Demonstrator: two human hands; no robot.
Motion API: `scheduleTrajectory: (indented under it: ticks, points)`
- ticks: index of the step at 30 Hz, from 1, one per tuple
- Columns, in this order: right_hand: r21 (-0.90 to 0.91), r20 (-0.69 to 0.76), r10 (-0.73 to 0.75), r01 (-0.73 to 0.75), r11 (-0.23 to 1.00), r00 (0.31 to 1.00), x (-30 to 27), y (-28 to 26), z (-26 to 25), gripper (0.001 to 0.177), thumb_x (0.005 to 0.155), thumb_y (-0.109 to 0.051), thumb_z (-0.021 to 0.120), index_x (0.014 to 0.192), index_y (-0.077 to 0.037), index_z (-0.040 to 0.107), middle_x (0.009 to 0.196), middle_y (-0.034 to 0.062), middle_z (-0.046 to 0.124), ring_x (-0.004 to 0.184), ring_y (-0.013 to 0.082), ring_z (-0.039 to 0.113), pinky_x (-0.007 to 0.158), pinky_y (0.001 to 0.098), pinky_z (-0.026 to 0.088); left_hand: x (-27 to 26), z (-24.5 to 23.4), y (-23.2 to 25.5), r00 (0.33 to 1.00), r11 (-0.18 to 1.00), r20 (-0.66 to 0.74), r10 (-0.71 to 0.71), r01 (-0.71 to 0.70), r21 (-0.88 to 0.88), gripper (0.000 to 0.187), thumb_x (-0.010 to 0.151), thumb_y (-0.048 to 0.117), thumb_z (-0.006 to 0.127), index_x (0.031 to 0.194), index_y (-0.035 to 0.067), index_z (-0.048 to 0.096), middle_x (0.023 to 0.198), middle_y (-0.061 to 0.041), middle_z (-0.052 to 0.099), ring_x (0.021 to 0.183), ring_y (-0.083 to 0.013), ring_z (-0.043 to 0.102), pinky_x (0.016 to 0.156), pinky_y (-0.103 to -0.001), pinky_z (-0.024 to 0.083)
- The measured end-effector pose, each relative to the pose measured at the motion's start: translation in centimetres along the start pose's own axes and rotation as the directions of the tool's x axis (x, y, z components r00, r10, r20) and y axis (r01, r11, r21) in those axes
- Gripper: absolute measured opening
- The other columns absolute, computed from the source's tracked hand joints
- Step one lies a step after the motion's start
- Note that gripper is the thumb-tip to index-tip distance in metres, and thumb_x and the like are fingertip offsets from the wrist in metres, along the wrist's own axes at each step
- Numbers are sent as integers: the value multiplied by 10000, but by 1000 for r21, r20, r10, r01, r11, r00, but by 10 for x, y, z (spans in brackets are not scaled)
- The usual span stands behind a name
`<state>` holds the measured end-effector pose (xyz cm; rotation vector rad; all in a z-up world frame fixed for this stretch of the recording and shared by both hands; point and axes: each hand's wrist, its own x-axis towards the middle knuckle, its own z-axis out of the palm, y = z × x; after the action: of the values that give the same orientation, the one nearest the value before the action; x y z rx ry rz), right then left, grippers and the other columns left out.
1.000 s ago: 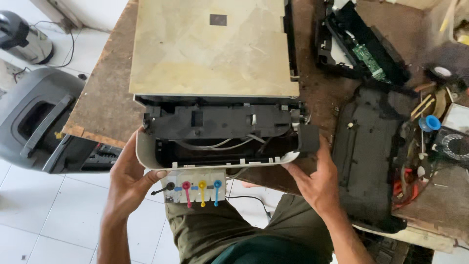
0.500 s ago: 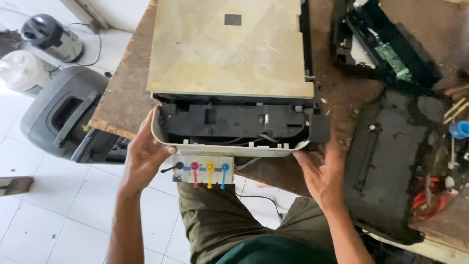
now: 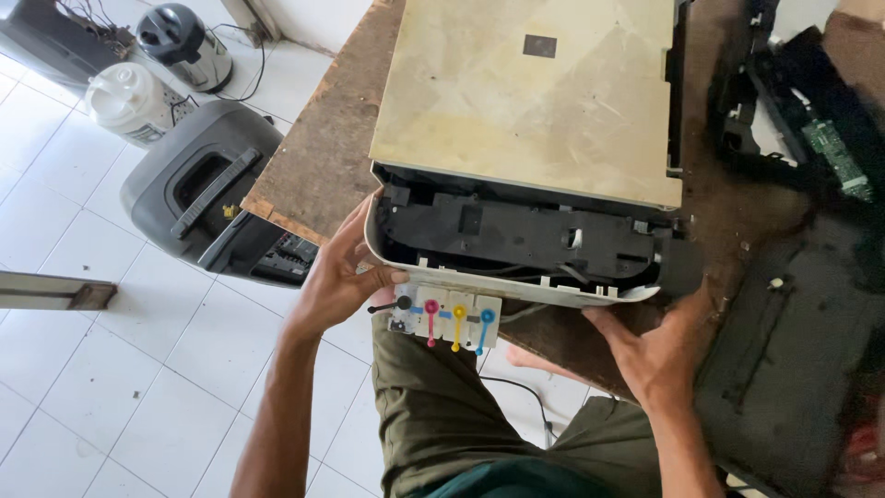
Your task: The person assembles a disassembled printer on a wooden table. They connect internal cables, attach the ink cartridge holder, and secure the control panel and side casing. The person works with the printer's internal components and plastic housing parts.
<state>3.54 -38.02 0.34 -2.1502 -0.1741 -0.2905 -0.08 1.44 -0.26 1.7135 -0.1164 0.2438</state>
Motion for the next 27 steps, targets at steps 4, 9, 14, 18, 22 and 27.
scheduleTrajectory:
  ticks: [4, 9, 14, 18, 22, 27]
  points:
    - [-76, -95, -27, 19, 997, 995, -12, 9, 7, 1118, 704, -174, 1017, 1573, 167, 402, 1509, 389, 563, 1468, 480, 552, 1228, 520, 424, 2, -9, 8, 983, 989, 146, -112, 124, -74, 915, 952, 98, 833, 1729, 82, 350, 1868, -102, 242, 1682, -234, 329, 1298, -465, 490]
    - [28, -63, 4, -2, 1000, 998, -3, 6, 10, 1150, 689, -154, 992, 1591, 159, 351, 1556, 365, 555, 1518, 429, 524, 1268, 478, 382, 0, -7, 3, 984, 984, 130, -118, 134, -117, 936, 940, 150, 853, 1733, 94, 357, 1864, -88, 252, 1618, -237, 410, 1246, -433, 519]
    - [7, -99, -15, 15, 1000, 995, 1, -18, 8, 1166, 697, -110, 1019, 1611, 158, 345, 1600, 381, 505, 1576, 450, 463, 1316, 507, 321, -1, -6, 14, 972, 961, 116, -204, 221, -164, 1164, 816, 268, 913, 1752, 75, 250, 1795, -158, 383, 1548, -345, 527, 1196, -458, 573]
    - [97, -71, 158, -150, 984, 985, -3, -16, 3, 1292, 643, -206, 1038, 1688, 31, 316, 1634, 268, 543, 1536, 358, 537, 1245, 438, 449, 1, 0, 21, 952, 954, 81, -295, 298, -29, 1219, 711, 311, 904, 1731, 1, 312, 1639, -178, 558, 1486, -279, 552, 1207, -439, 509]
    - [227, 5, 222, -218, 949, 975, -5, 0, 7, 1308, 659, -217, 1045, 1708, -20, 289, 1664, 234, 512, 1538, 359, 537, 1264, 452, 453, -2, 1, 31, 877, 877, -87, -473, 478, 51, 1183, 662, 85, 871, 1733, 4, 373, 1508, -228, 691, 1355, -334, 677, 1107, -475, 600]
    - [198, -26, 84, -77, 977, 996, -17, 15, 7, 1212, 706, -433, 1001, 1672, -26, 391, 1634, 238, 529, 1539, 409, 513, 1264, 559, 446, -16, -3, 20, 844, 851, -128, -521, 525, -1, 1157, 661, -12, 829, 1735, 36, 402, 1509, -216, 686, 1357, -346, 656, 1111, -513, 585]
